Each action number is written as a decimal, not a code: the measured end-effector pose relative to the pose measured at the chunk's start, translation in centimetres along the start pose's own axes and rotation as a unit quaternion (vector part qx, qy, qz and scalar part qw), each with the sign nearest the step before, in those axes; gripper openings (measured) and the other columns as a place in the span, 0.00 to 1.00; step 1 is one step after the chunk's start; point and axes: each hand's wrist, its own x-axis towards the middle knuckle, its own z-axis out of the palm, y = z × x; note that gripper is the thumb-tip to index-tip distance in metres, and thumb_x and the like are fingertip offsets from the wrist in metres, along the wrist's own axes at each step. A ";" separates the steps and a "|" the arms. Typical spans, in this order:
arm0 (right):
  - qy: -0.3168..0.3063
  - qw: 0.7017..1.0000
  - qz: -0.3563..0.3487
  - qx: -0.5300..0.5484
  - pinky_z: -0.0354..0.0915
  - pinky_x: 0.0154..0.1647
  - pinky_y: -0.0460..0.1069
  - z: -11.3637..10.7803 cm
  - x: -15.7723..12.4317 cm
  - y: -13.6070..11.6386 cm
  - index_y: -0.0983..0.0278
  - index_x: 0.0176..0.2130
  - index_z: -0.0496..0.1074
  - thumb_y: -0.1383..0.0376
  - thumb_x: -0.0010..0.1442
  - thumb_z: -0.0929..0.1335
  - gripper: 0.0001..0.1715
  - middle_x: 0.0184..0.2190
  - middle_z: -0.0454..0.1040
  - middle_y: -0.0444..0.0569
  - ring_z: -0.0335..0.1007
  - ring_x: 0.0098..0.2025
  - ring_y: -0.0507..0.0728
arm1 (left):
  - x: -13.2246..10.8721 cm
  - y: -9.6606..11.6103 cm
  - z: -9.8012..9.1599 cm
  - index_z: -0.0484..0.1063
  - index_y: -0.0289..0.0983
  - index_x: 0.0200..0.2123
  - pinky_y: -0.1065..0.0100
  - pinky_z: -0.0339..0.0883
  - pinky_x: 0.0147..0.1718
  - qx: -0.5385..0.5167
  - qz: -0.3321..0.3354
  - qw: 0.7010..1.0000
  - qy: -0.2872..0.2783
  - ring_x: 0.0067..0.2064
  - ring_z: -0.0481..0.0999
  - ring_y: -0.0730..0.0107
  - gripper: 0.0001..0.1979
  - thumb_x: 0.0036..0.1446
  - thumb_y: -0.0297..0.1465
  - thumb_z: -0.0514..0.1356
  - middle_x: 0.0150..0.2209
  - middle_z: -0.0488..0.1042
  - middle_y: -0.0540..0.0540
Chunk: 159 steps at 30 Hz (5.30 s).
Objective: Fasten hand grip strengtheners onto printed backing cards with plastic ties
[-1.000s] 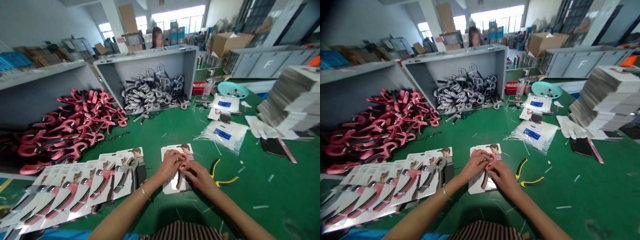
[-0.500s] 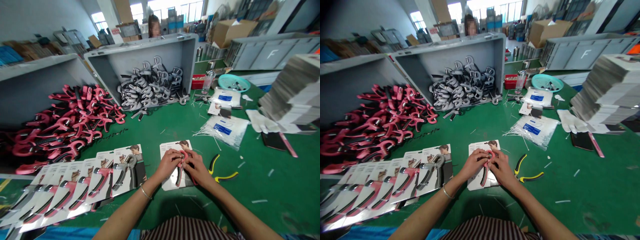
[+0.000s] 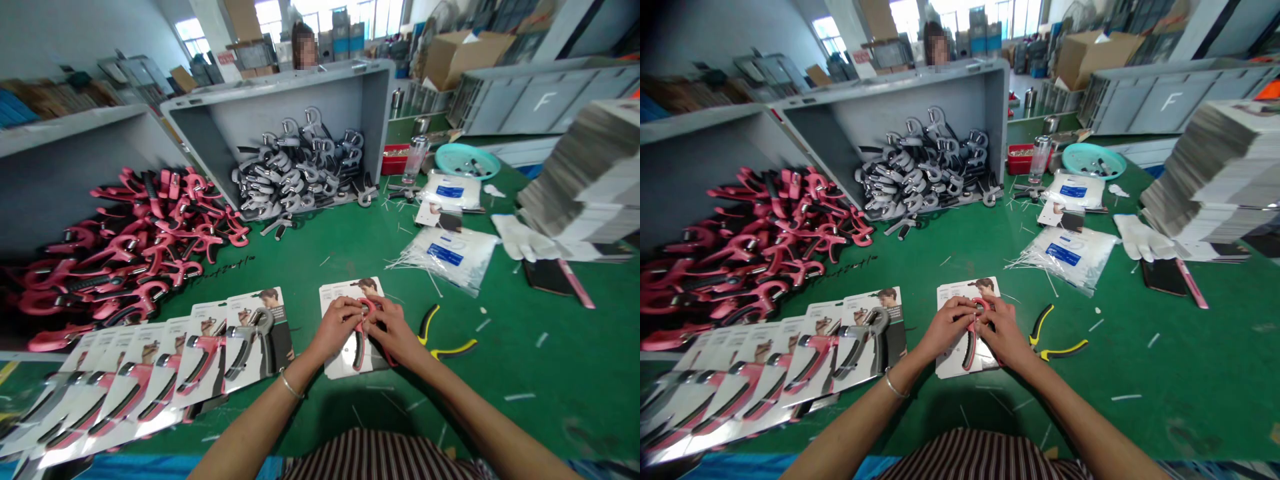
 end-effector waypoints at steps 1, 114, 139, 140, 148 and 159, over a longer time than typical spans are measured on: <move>0.001 1.000 -0.001 -0.001 0.50 0.61 0.63 0.0 0.0 0.0 0.61 0.32 0.76 0.60 0.63 0.66 0.11 0.61 0.63 0.53 0.54 0.64 0.65 | 0.0 0.0 0.0 0.81 0.40 0.39 0.59 0.64 0.54 0.000 -0.001 1.000 0.000 0.50 0.72 0.62 0.10 0.58 0.24 0.61 0.44 0.75 0.44; -0.102 0.971 -0.121 -0.177 0.64 0.43 0.51 -1.2 1.7 -2.6 0.64 0.34 0.69 0.69 0.65 0.65 0.06 0.37 0.72 0.52 0.67 0.41 0.58 | -4.0 0.2 -1.8 0.78 0.38 0.34 0.70 0.65 0.40 0.020 -0.027 0.998 0.062 0.38 0.75 0.68 0.04 0.57 0.28 0.61 0.34 0.78 0.48; -0.083 0.962 -0.193 -0.177 0.62 0.52 0.56 -0.7 2.7 -3.6 0.62 0.38 0.72 0.64 0.67 0.64 0.08 0.42 0.74 0.54 0.66 0.48 0.61 | -2.6 3.2 -3.6 0.67 0.38 0.25 0.69 0.58 0.32 0.180 -0.029 0.983 0.038 0.31 0.67 0.69 0.08 0.56 0.24 0.55 0.26 0.68 0.50; -0.075 0.963 -0.190 -0.176 0.62 0.52 0.56 -0.8 2.7 -3.7 0.61 0.38 0.72 0.64 0.66 0.64 0.08 0.42 0.74 0.54 0.65 0.48 0.61 | -2.8 3.2 -3.6 0.66 0.38 0.25 0.69 0.58 0.32 0.166 -0.032 0.984 0.061 0.30 0.67 0.69 0.08 0.56 0.24 0.56 0.26 0.68 0.50; -0.025 0.989 -0.137 -0.048 0.60 0.51 0.54 0.2 2.6 -3.4 0.60 0.35 0.72 0.66 0.65 0.65 0.06 0.36 0.74 0.48 0.67 0.43 0.59 | -5.0 1.4 -0.9 0.68 0.37 0.45 0.58 0.62 0.50 0.176 -0.014 0.979 0.098 0.49 0.69 0.58 0.14 0.56 0.33 0.64 0.46 0.72 0.42; 0.027 0.996 -0.088 0.003 0.56 0.55 0.57 2.0 3.9 -1.6 0.60 0.33 0.70 0.64 0.66 0.63 0.10 0.36 0.76 0.46 0.67 0.47 0.59 | -1.5 -1.1 -3.8 0.73 0.36 0.37 0.53 0.58 0.51 0.307 -0.043 0.942 0.131 0.49 0.70 0.55 0.07 0.59 0.34 0.63 0.44 0.75 0.39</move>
